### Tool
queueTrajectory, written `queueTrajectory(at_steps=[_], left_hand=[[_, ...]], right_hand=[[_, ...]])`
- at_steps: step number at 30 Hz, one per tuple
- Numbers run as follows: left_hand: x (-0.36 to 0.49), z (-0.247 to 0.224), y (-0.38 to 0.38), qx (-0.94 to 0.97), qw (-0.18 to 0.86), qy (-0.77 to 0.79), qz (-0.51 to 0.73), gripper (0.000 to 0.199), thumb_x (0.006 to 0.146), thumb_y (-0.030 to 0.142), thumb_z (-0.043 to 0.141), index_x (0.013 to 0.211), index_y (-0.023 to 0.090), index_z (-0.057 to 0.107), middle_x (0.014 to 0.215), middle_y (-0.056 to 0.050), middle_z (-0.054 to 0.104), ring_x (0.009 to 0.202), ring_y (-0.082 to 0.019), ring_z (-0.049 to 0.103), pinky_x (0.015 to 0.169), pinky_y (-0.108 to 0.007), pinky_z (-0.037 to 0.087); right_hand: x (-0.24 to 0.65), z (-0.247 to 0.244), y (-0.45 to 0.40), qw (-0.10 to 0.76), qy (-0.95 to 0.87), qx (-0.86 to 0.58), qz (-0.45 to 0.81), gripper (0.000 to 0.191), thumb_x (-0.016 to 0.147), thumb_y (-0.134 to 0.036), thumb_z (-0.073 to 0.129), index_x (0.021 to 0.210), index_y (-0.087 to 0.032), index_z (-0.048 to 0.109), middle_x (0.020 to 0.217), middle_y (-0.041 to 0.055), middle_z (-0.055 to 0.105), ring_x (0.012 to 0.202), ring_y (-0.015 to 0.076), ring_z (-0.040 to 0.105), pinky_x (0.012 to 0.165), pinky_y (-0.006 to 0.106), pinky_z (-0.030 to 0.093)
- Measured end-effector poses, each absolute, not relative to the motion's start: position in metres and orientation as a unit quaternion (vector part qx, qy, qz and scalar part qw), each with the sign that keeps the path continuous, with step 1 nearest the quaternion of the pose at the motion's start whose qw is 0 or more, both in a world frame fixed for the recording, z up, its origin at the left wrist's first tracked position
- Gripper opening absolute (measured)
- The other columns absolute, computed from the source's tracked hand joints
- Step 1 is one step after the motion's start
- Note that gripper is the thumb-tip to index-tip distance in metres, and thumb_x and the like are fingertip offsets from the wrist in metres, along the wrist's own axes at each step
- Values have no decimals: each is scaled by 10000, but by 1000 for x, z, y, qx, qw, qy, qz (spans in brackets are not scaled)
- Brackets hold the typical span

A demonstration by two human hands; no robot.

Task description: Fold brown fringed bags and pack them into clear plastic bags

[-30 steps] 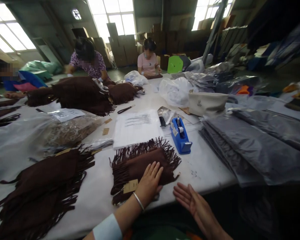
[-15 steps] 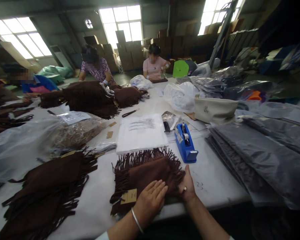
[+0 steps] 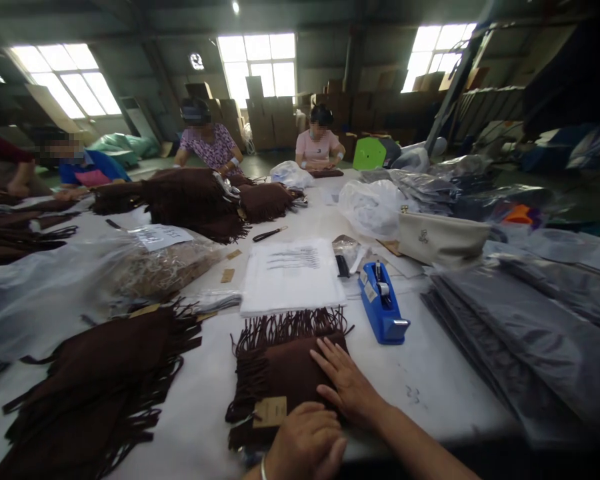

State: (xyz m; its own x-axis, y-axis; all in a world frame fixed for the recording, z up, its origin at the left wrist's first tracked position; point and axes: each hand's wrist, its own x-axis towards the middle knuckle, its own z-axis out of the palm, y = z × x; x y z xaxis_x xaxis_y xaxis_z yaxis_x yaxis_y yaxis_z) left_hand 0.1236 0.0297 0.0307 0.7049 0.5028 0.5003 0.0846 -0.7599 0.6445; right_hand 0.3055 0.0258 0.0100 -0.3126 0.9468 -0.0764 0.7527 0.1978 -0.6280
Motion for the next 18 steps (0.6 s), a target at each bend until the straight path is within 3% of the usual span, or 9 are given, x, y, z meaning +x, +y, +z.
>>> queueTrajectory(at_steps=[3,6,7,11,15,18], left_hand=[[72,47,63,798,387,341,312,186,879,214,470,898,201,655,877,-35,708,872,-163,655,867,-295,494],[11,44,106,569,522,579,263,287,891,378,475,928,150,645,933,-93,698,917,-213,649,836,-321,520],[-6,39,119,479,572,618,247,316,880,400,494,937,122,634,952,-121,693,925,-224,651,837,-326,524],[-35,8,153,241,723,609,221,370,865,372,543,1075,68,563,1070,-184,661,962,-227,652,881,-331,510],[-23,-12,174,185,799,543,182,335,855,353,565,1053,82,569,1035,-160,681,874,-203,674,800,-306,527],[-13,-17,193,155,848,489,132,365,869,418,525,991,82,595,939,-146,705,808,-203,682,732,-296,531]], right_hand=[[319,27,8,271,-705,-512,409,439,927,-414,390,1351,-303,417,1479,10,303,1374,239,227,1145,490,164],[352,22,-3,476,-408,-607,488,459,925,-489,340,1239,-216,534,1350,87,491,1263,255,429,1114,470,277],[365,16,-1,504,-297,-624,518,495,913,-522,348,1216,-181,541,1304,116,531,1215,259,482,1092,457,325],[398,-4,32,433,-62,-587,682,578,858,-562,465,1181,-88,530,1197,187,594,1088,254,585,995,380,449],[392,-5,86,339,-44,-473,812,551,869,-556,459,1052,-50,582,1019,188,667,874,199,667,795,281,535],[379,-2,118,286,-48,-378,879,602,891,-586,374,1040,-42,586,997,181,671,924,209,655,846,292,509]])
